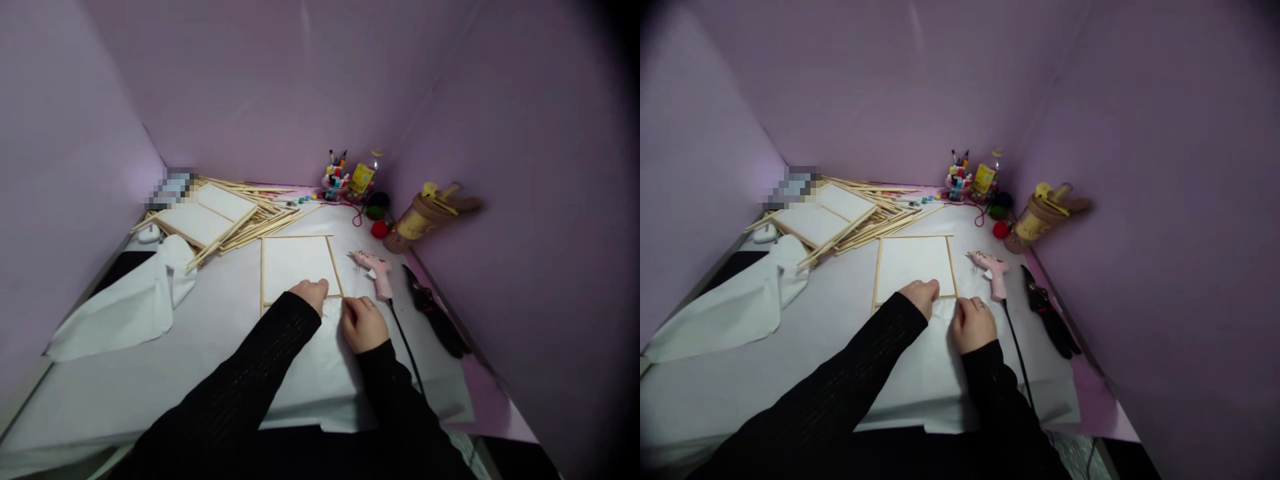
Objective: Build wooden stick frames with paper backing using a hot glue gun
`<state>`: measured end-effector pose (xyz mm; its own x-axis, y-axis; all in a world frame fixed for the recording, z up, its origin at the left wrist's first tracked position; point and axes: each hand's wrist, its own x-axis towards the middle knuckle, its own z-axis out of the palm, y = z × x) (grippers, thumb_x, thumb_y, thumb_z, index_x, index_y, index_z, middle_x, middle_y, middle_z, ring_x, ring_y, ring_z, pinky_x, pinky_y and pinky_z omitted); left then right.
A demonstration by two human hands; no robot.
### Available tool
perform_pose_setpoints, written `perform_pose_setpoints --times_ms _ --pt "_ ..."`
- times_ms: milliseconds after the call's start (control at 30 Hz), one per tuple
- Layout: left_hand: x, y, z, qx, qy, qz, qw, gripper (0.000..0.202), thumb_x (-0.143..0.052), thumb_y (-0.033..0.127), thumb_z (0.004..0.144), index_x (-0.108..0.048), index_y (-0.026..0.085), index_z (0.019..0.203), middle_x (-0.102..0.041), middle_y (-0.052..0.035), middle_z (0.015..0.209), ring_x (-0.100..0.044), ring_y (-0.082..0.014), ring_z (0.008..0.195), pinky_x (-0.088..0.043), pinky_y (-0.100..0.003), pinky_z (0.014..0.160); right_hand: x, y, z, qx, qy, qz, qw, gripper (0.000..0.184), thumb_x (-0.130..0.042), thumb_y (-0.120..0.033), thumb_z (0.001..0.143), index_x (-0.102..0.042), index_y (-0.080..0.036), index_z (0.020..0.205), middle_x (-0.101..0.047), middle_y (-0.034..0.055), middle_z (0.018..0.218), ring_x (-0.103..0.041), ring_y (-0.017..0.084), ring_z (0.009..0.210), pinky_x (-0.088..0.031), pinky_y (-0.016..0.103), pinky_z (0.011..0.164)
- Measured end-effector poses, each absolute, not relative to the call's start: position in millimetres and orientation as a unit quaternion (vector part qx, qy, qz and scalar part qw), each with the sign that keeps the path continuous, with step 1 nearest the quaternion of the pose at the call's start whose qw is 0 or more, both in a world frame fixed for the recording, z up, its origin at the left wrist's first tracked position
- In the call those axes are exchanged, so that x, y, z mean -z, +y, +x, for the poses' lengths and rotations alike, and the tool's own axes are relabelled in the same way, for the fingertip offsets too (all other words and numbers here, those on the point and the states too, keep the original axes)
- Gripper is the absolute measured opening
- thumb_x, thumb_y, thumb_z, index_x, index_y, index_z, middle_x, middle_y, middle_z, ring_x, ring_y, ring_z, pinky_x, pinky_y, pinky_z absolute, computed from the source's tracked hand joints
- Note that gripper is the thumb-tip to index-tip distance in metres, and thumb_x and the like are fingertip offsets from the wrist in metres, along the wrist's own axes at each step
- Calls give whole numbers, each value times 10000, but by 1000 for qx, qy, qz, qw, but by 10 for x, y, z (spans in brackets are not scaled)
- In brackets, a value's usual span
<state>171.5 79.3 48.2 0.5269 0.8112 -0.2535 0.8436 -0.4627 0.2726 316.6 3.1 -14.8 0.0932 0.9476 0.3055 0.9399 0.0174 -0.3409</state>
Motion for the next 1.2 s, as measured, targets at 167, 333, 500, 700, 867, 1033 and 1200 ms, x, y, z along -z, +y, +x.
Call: perform_pose_setpoints --times_ms 167,333,500,700,867,1033,1200 --pt "-451 793 1686 40 498 845 193 236 -468 102 740 -536 226 929 -598 -73 827 -608 -222 780 -450 -291 627 -50 -31 3384 -6 -629 -713 308 298 -479 -268 810 -624 -119 1023 -628 96 847 -592 182 710 -481 300 668" --pt "-550 756 1669 43 487 850 196 236 -482 103 749 -531 215 951 -600 -76 850 -612 -205 797 -451 -275 649 -395 321 3996 -17 -624 -767 151 308 -516 -444 790 -664 -178 745 -637 70 672 -592 187 618 -423 274 530" --pt "-660 759 1654 55 483 847 217 237 -487 100 756 -524 200 968 -610 -108 886 -614 -230 833 -459 -304 679 -314 773 4230 -83 -589 -792 139 330 -649 -507 660 -545 -215 546 -539 -8 431 -504 134 395 -322 231 370" --pt "-639 843 1631 75 447 855 254 228 -478 135 777 -518 194 994 -612 -132 906 -610 -256 872 -469 -335 687 -208 801 4278 -131 -529 -820 175 392 -785 -460 446 -487 -230 553 -538 -24 417 -509 147 374 -337 238 329" --pt "-624 858 1644 69 457 853 242 267 -456 115 775 -518 200 1020 -622 -124 906 -606 -251 892 -472 -332 710 -335 545 4344 -326 -458 -791 242 335 -721 -430 566 -558 -179 717 -630 9 545 -571 150 454 -417 246 416" --pt "-621 863 1650 67 454 852 253 272 -443 89 765 -525 201 999 -624 -117 886 -602 -250 899 -469 -334 724 -584 174 4297 -363 -511 -738 249 304 -601 -476 704 -518 -184 714 -609 2 530 -524 126 433 -380 230 417" --pt "-521 868 1653 50 451 857 245 262 -461 101 754 -524 203 987 -614 -108 829 -603 -257 874 -475 -332 685 -801 51 4003 -177 -662 -713 148 315 -584 -431 715 -613 -178 901 -692 62 741 -628 202 642 -457 280 573"
